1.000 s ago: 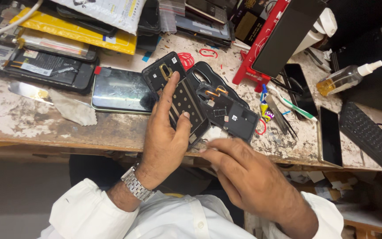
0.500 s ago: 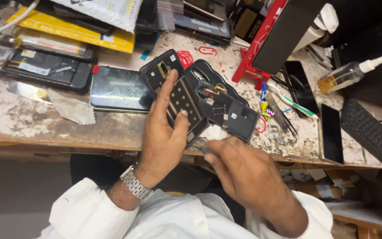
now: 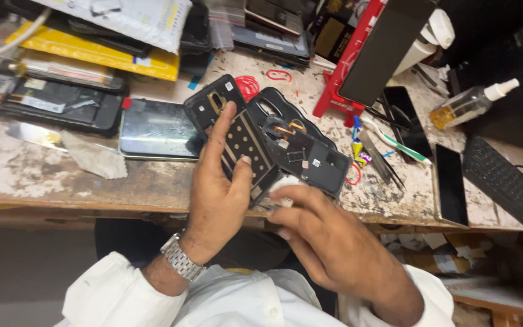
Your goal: The person uses a screwdriver to remove screws from the back housing of a disassembled smartphone. The person holds the phone steady with one hand while unscrewing with the other, then sets the housing aside. A second person briefly hands over another phone, which is placed on the workbench.
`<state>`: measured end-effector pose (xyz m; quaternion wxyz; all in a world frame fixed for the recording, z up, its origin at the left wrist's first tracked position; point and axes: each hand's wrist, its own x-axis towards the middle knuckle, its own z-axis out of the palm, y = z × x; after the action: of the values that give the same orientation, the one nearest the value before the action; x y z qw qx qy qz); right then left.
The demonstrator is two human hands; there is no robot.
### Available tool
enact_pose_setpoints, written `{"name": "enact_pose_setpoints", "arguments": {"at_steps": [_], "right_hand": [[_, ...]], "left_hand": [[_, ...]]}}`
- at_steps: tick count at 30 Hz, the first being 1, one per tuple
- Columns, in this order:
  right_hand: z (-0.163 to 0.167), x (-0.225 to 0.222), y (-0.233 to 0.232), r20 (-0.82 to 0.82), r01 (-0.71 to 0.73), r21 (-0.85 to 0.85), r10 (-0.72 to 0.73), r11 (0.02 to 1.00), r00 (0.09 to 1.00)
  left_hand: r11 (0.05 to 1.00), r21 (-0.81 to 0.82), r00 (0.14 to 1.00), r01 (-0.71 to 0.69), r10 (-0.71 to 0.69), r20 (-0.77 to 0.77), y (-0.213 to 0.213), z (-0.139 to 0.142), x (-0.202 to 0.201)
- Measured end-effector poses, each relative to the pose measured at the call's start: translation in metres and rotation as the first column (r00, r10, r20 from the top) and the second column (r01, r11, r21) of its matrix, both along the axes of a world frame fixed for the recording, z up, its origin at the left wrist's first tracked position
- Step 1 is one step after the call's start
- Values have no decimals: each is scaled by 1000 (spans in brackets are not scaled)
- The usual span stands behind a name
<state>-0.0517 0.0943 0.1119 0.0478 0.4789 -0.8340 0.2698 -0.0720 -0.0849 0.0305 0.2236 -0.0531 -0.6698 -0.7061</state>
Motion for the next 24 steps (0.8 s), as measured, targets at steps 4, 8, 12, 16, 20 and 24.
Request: {"name": "enact_pose_setpoints", "arguments": {"at_steps": [4,8,12,16,20,24], "right_hand": [[0,-1,0,42,274,124,-281,954,959],[-5,1,1,12,160,21,-160,987,987],[-7,2,8,-16,169,-29,-169,985,985],[-6,2,11,-21,167,55,-166,984,986],[-2,0,10,-54,113,28,-111,993,992],[2,-4,9,10,275,89,-277,957,961]], "left_hand": [[1000,-30,1000,3,-3,31,1,2,1],[1000,-19,1000,-6,6,4,1,2,0],[993,108,999,45,-47,14,3,2,-2],[999,28,1000,16,-17,26,5,4,-2],[992,119,997,52,-58,44,8,7,-4],[981,163,993,105,-111,27,16,9,-8]]}}
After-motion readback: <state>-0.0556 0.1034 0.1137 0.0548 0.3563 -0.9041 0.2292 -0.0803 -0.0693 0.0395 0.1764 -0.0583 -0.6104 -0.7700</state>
